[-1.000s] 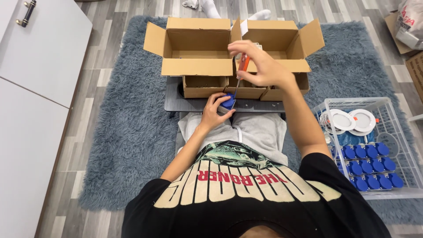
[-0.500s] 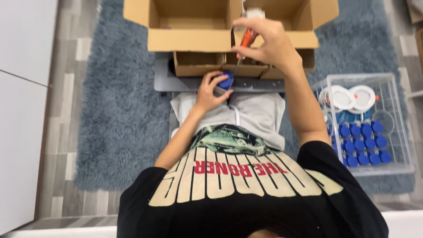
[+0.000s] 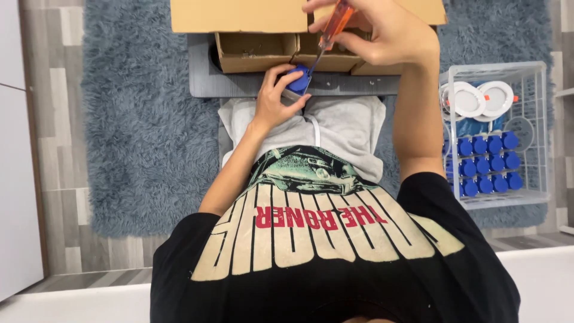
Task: Assembling and inspecting electrical components using a screwdriver
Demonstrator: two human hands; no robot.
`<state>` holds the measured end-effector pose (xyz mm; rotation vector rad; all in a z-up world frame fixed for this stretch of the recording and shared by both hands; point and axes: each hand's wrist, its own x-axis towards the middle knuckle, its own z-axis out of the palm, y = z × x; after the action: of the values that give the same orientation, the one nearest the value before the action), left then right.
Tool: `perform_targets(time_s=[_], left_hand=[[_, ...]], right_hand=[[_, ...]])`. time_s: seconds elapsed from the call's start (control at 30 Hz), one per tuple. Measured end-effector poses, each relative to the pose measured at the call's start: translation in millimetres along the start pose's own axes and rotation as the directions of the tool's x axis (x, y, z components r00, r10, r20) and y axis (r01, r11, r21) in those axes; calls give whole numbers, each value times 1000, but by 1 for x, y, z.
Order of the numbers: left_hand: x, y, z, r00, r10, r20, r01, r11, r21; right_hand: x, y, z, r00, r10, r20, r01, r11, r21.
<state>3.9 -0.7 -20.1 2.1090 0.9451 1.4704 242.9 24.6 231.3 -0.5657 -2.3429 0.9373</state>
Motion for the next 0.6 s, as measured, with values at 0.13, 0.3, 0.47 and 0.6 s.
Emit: perform_targets(time_s=[0.13, 0.3, 0.47, 0.6], left_hand=[[-4, -8, 5, 1000, -16, 4, 16, 1000, 19], [-1, -4, 4, 1000, -29, 9, 28, 999, 30], [1, 1, 2, 1000, -28, 2, 27, 999, 24], [2, 3, 1, 1000, -27, -1, 27, 999, 31]], right_hand=[[8, 0, 2, 995, -5, -97, -8, 991, -137], [8, 11, 18, 947, -149, -284, 11, 900, -435], [8, 31, 34, 867, -253, -430, -77, 783, -617], [10, 9, 19, 913, -266, -308, 4, 763, -646]])
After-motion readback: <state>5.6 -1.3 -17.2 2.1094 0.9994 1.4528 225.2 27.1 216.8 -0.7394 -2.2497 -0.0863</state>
